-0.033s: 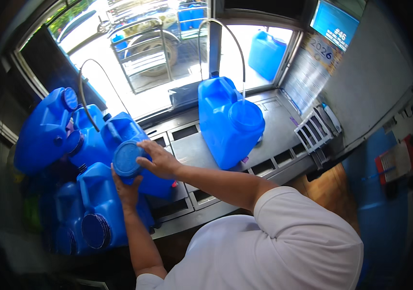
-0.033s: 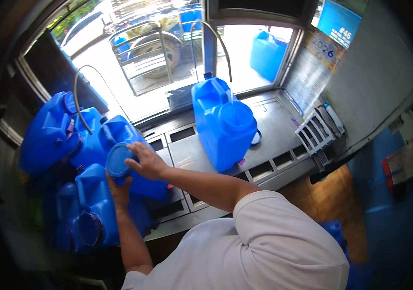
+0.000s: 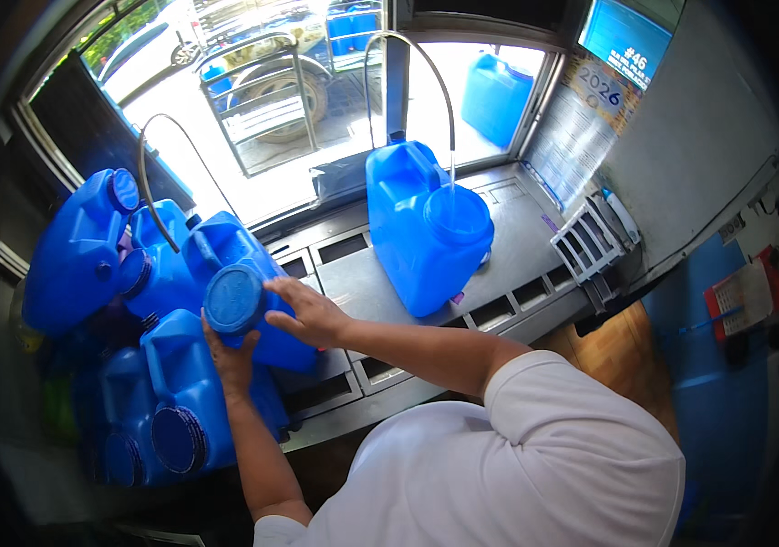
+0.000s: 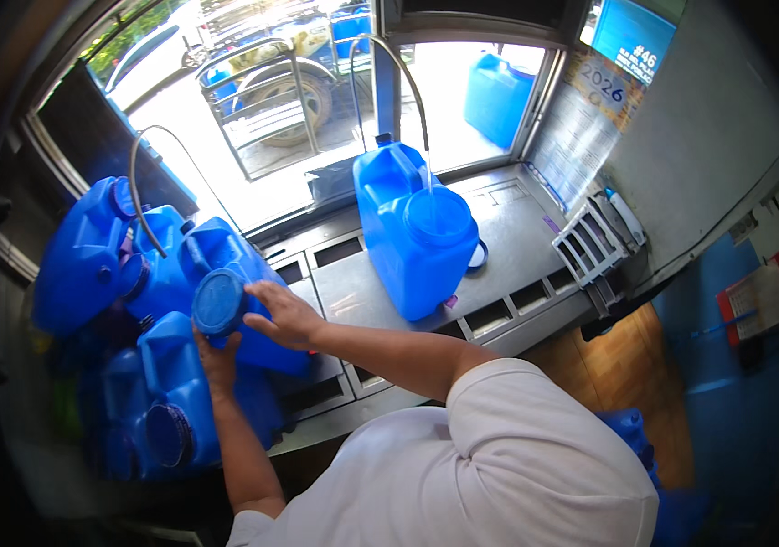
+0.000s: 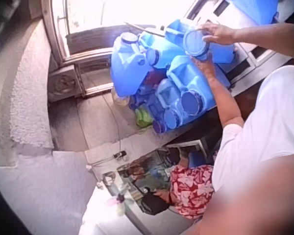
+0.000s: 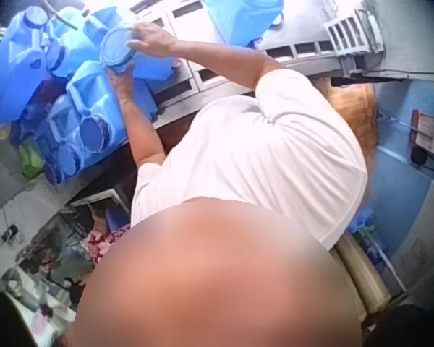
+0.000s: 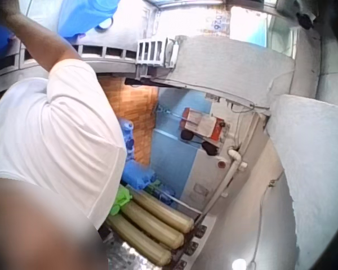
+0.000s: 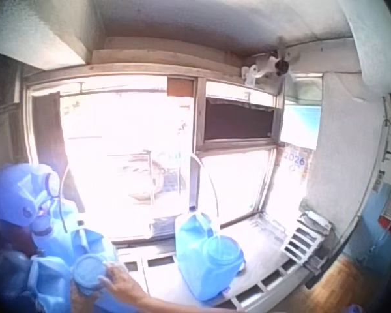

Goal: The person fills several blue plastic water containers and a large water dispenser bottle at a service station. They use a hose to fill the containers, wipe them with a cloth, and hand them out through a window. The person also uses a handheld device to treat the water in the containers.

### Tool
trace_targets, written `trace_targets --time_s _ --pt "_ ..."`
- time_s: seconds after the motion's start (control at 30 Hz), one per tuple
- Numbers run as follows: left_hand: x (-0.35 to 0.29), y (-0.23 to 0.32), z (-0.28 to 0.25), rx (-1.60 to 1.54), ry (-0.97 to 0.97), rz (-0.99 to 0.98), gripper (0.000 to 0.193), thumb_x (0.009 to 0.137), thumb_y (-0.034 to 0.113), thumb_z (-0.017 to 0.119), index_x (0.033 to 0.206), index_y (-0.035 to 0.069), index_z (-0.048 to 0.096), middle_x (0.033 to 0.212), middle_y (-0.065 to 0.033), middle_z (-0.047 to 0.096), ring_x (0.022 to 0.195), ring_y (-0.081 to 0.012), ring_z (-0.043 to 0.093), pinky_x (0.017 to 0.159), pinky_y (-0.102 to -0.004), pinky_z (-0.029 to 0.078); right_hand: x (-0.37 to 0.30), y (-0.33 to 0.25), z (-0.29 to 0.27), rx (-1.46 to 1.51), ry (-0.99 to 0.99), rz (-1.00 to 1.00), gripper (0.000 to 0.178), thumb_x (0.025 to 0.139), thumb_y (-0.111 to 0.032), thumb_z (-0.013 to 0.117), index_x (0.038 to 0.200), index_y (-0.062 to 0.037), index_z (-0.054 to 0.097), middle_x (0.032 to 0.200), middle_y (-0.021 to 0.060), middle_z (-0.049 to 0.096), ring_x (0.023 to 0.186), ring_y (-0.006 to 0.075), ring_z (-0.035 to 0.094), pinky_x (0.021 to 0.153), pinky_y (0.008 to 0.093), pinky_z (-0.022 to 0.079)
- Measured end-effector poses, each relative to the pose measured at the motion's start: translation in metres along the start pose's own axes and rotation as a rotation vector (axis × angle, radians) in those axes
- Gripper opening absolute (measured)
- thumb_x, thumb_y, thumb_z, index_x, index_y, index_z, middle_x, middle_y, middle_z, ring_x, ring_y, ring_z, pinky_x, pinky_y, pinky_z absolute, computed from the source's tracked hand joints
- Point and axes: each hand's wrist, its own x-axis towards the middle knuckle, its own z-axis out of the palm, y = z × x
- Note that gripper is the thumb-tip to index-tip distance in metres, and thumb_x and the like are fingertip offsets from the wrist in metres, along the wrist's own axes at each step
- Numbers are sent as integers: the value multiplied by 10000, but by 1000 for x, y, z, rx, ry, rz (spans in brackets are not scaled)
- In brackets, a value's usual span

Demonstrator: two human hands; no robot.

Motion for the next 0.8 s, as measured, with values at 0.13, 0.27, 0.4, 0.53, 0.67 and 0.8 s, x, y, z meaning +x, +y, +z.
trace_targets --time_s 0.13,0.27,0.4,0.53,0.67,0.8 --pt "13 -4 -4 116 -9 -2 1014 688 208 831 1470 40 209 1452 -205 348 1339 -344 347 1113 -399 278 -119 42 -57 -254 -730 260 548 912 -376 547 1372 -110 416 1329 165 475 1245 333 450 1030 428 373" --pt "-10 37 24 379 250 248 851 796 283 739 1455 61 249 1462 -197 331 1359 -363 313 1123 -456 251 -262 133 -125 -473 -946 713 479 826 -330 610 1249 -109 567 1227 152 594 1132 338 562 933 454 457" --pt "-35 106 85 282 188 474 658 874 283 661 1410 77 339 1464 -172 345 1364 -339 323 1121 -475 250 -375 177 -226 -520 -507 1118 441 820 -340 603 1198 -113 606 1195 144 621 1121 304 578 945 410 461" --pt "18 131 169 -6 -71 438 555 930 319 590 1391 73 404 1417 -169 429 1331 -301 390 1103 -444 286 -450 234 -320 -525 -5 1299 315 836 -328 589 1076 -136 658 1108 143 652 1065 311 603 911 423 475" --pt "128 139 264 -40 -228 281 554 956 345 545 1406 59 395 1437 -183 389 1323 -313 385 1074 -405 330 -496 279 -422 -542 603 1395 234 850 -306 580 970 -128 673 992 132 685 955 320 646 823 404 516" --pt "230 103 330 -119 -370 113 574 947 398 535 1404 76 403 1406 -181 416 1332 -279 371 1084 -377 300 -548 338 -501 -518 892 1280 174 851 -242 611 921 -98 679 931 137 687 904 320 655 770 395 524"
